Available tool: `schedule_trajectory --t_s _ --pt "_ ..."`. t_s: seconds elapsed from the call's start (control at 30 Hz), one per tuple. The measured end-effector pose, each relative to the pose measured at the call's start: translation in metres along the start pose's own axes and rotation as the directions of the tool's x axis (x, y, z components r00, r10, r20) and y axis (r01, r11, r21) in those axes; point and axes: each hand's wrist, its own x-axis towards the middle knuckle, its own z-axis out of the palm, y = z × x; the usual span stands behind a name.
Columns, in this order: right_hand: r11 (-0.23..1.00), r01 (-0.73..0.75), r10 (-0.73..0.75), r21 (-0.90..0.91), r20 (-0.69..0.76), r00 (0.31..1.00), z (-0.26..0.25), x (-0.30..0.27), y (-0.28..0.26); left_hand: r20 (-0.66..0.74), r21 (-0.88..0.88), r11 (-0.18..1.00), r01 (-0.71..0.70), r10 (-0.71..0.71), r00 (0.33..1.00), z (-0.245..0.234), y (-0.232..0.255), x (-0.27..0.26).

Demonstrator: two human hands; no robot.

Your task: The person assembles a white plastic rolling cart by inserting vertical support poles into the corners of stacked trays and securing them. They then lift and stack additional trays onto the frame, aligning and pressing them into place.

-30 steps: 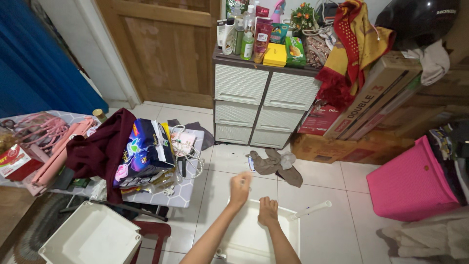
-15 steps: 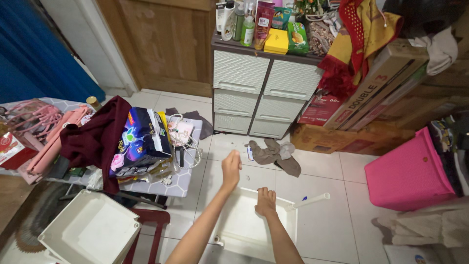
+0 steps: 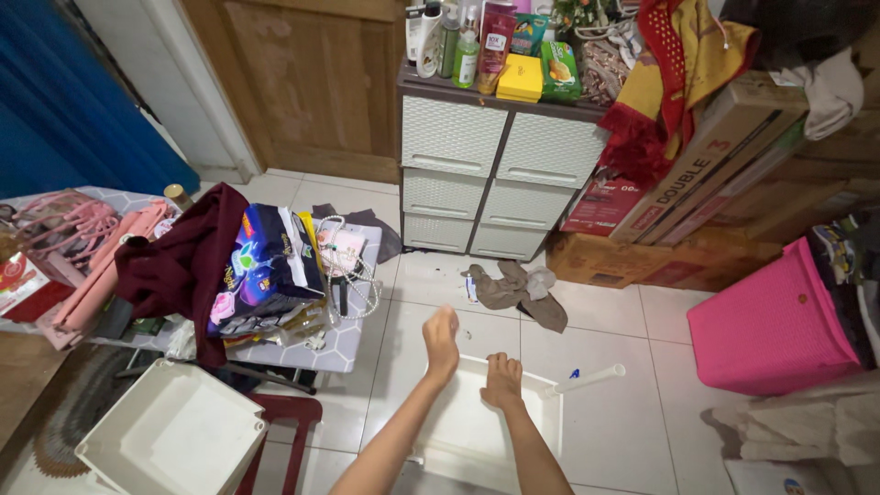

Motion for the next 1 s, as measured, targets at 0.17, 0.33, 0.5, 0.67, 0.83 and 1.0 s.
schedule_trajectory --t_s 0.17,0.33,0.5,0.67,0.83,1.0 --pt "1.0 0.019 -0.019 0.011 -0.029 0.999 -0.005 -0.002 0.002 0.468 -0.213 0.864 0.455 -0.319 0.824 -0.018 -0.035 0.043" --pt "1.0 -0.011 0.011 -0.01 0.018 1.0 -0.009 -0.002 -0.003 0.212 0.098 0.97 0.225 -0.241 0.947 -0.015 -0.004 0.028" --pt "1.0 -0.005 0.005 0.007 0.014 1.0 -0.011 -0.003 -0.002 -0.174 0.21 0.921 -0.328 0.365 0.915 0.028 0.059 -0.033" --pt "1.0 -0.004 0.004 0.01 -0.003 1.0 -0.007 -0.004 0.0 -0.226 0.341 0.938 -0.062 0.146 0.963 0.034 0.061 -0.009" --pt "1.0 -0.005 0.005 -0.001 -0.014 1.0 -0.008 -0.002 0.0 0.229 0.278 0.956 -0.097 0.032 0.973 0.012 0.024 0.02" --pt "1.0 0.014 -0.014 -0.013 -0.011 1.0 -0.003 -0.005 0.002 0.682 0.144 0.98 0.138 -0.199 0.704 -0.024 0.006 0.059"
